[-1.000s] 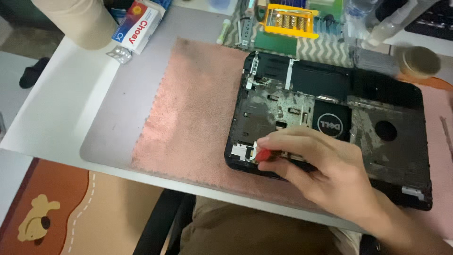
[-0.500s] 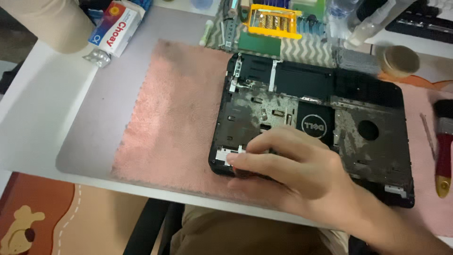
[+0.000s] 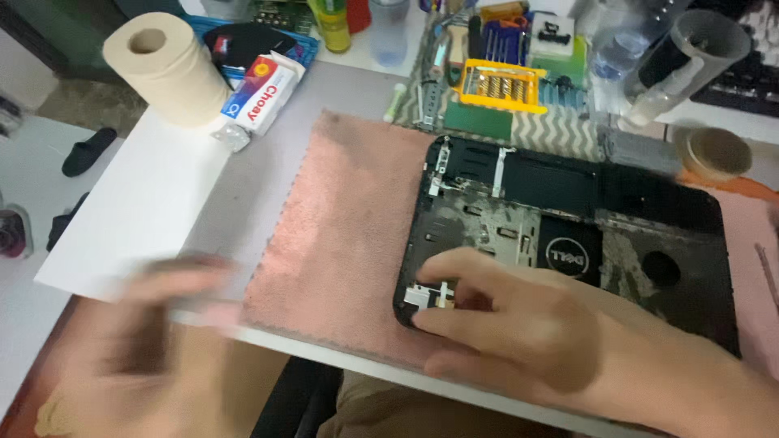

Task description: The person uses a red screwdriver to unscrew and remove a small green circuit board from the back of a disassembled laptop. They then remove a white plastic component from the laptop chassis and place the removed parts on the table.

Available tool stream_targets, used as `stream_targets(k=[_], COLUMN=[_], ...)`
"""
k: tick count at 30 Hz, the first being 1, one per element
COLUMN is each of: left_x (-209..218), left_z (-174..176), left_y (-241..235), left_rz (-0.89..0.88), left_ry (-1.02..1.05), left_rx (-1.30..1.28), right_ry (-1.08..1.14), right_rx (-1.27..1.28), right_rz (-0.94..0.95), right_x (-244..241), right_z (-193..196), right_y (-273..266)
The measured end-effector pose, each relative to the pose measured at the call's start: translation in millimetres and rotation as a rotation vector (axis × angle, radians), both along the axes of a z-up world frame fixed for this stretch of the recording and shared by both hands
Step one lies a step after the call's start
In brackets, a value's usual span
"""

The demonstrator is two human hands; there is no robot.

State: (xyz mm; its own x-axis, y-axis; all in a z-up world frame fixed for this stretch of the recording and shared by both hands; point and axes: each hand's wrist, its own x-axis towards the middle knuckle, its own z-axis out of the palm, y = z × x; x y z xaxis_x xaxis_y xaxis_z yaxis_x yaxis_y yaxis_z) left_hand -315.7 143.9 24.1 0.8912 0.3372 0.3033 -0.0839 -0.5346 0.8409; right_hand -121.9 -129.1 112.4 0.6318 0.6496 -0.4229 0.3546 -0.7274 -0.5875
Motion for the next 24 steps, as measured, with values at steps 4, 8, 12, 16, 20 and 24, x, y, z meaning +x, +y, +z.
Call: stream_targets(k=[4, 8, 12, 16, 20, 24], left_x=[73, 90, 102, 104, 101, 110], left_z=[-50, -64, -68, -74, -67, -75], left_y=[-20, -41, -46, -52, -61, -71], left_rz=[-0.309, -0.378, -0.478, -0.483, -0.551, -0.555], left_ry=[-0.086, -0.183, -0.220, -0.283, -0.278, -0.264], left_rx=[0.069, 0.151, 0.219, 0.254, 0.198, 0.182], right_ry=[0.297, -0.609, -0.482, -0.371, -0.412, -0.455], right_rx=[0.204, 0.447, 0.574, 0.787, 0.929, 0.978], right_rz=[-0.652, 0.327, 0.157, 0.031, -0.141, -0.202], right_x=[-13, -9, -15, -27, -38, -39], right_z=[-29, -51, -43, -63, -95, -101], right_y=[-6, -40, -40, -35, -28, -25])
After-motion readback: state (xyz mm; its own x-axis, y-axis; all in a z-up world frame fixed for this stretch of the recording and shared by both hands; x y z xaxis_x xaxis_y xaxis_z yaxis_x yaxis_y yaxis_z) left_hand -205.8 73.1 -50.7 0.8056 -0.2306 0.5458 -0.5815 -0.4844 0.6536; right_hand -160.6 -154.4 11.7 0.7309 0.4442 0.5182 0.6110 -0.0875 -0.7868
